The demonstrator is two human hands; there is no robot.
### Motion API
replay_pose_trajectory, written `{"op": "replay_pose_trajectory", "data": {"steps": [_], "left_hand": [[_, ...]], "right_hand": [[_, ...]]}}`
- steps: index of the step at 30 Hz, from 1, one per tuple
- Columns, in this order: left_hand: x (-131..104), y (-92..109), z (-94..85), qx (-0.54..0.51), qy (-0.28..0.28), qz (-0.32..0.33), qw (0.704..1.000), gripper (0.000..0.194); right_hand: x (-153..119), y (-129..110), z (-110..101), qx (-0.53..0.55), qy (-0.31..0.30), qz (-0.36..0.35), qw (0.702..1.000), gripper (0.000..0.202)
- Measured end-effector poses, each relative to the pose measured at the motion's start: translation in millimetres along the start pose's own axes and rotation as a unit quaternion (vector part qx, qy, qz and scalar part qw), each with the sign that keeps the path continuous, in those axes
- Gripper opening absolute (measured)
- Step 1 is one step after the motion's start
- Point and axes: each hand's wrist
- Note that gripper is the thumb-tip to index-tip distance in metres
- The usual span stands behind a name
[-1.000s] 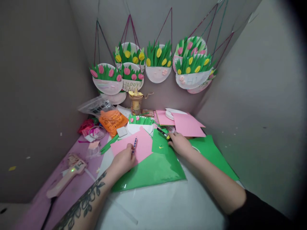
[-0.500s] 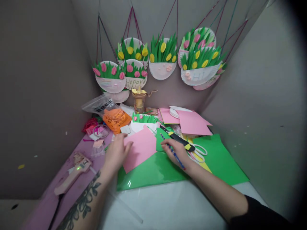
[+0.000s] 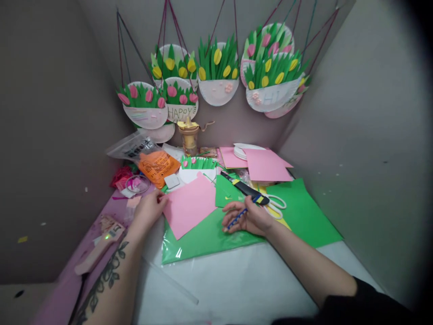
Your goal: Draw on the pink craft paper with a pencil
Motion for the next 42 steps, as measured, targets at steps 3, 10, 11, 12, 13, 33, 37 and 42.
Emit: {"op": "replay_pose_trajectory", "data": {"steps": [3, 10, 11, 12, 13, 33, 37, 42], "left_hand": [[-5.2, 1.6, -16.3, -0.074, 0.226, 0.010, 0.971, 0.021], [-20.3, 1.4, -35.6, -0.212, 0.568, 0.149, 0.781, 0.009], [-22.6, 1.7, -33.2, -0.206, 0.540, 0.186, 0.795, 0.006], [-25.1, 2.4, -30.2, -0.190, 0.493, 0.212, 0.822, 0.004], [-27.8, 3.5, -27.0, -0.167, 0.438, 0.218, 0.856, 0.004], [-15.9, 37.5, 41.2, -0.394, 0.036, -0.038, 0.918, 0.027], [-18.7, 42.2, 43.9, -0.405, 0.042, -0.026, 0.913, 0.027], [-17.0, 37.8, 27.6, -0.390, 0.116, -0.024, 0.913, 0.029]], "right_hand": [[12.8, 1.6, 1.0, -0.028, 0.067, -0.043, 0.996, 0.079], [18.2, 14.2, 1.8, -0.043, 0.200, -0.149, 0.967, 0.074], [18.3, 15.4, 3.3, -0.026, 0.163, -0.128, 0.978, 0.076], [18.8, 16.4, 4.3, -0.021, 0.150, -0.118, 0.981, 0.077], [19.8, 17.3, 4.4, -0.027, 0.158, -0.123, 0.979, 0.076], [10.2, 3.7, -12.5, -0.144, 0.335, -0.208, 0.908, 0.036], [11.7, -1.1, -7.2, -0.249, 0.358, -0.162, 0.885, 0.027], [19.6, -0.3, -20.4, -0.304, 0.387, -0.187, 0.850, 0.022]]}}
Point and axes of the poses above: each hand's wrist, its own x-axis towards the middle knuckle, its own z-axis out of the palm, y = z × x, and after that the axes turned 3 degrees about -z, right-handed
